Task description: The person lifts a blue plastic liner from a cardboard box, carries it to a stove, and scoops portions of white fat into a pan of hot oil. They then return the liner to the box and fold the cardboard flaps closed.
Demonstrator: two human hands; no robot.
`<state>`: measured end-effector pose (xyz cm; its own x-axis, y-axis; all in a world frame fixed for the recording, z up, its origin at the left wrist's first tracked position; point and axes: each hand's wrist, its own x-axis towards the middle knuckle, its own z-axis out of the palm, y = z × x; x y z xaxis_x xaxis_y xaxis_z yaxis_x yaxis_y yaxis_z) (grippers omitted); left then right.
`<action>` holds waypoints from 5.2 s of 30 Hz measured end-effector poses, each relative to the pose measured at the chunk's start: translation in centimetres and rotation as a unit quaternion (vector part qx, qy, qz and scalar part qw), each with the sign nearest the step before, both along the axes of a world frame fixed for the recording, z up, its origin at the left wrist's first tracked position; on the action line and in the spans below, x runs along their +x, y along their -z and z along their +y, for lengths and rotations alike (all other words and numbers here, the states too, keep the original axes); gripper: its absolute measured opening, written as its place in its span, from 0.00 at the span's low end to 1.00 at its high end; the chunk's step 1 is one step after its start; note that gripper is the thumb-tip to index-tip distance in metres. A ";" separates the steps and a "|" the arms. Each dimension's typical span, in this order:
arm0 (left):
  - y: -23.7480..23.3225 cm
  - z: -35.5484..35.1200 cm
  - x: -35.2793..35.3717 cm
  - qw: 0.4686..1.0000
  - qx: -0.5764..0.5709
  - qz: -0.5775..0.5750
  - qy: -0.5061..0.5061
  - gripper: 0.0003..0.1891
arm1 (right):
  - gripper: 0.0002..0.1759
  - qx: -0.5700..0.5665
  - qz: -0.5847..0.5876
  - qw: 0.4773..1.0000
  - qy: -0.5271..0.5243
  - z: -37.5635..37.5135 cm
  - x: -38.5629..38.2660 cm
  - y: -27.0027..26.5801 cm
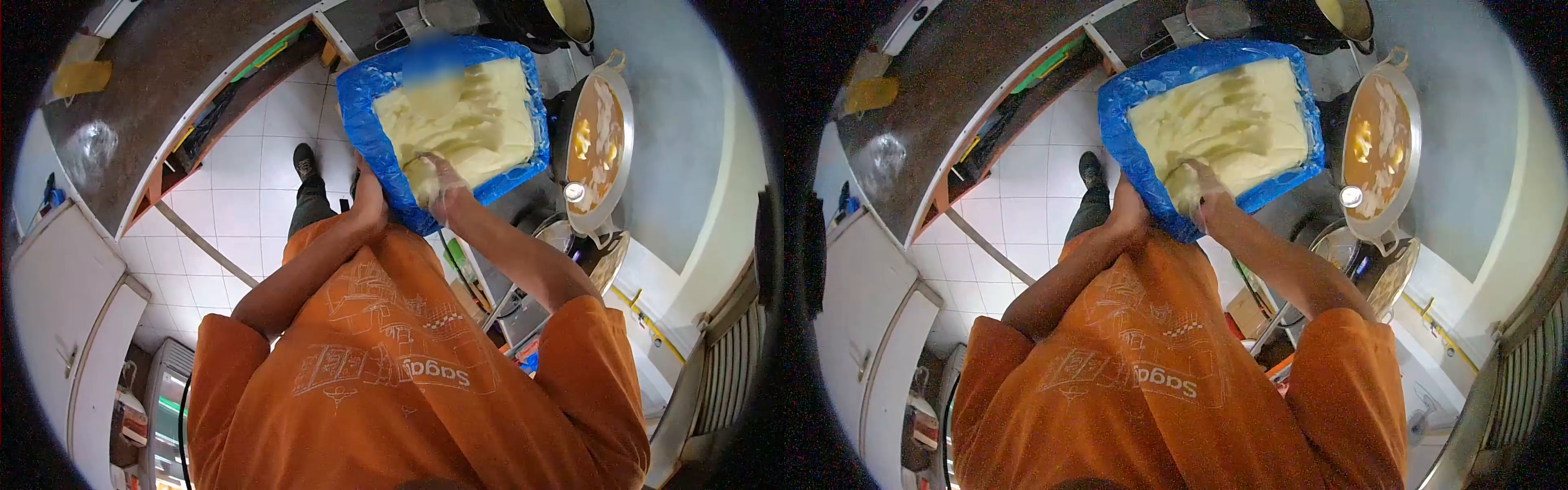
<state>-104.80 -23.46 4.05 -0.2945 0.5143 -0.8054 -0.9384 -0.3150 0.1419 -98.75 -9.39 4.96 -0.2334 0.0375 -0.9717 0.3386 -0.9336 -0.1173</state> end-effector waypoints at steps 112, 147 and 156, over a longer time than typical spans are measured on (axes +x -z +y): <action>-44.9 -3.4 14.3 -0.258 0.370 0.886 0.104 0.13 | 0.12 0.521 0.488 0.667 -0.212 5.0 8.3 -15.0; -19.7 -0.7 1.8 0.401 -0.041 0.868 0.290 0.09 | 0.21 0.397 0.395 0.754 0.342 -1.4 0.8 -14.1; -19.6 -2.2 0.7 0.441 0.092 0.846 0.284 0.05 | 0.47 0.406 0.421 0.777 0.234 -2.5 0.2 -17.3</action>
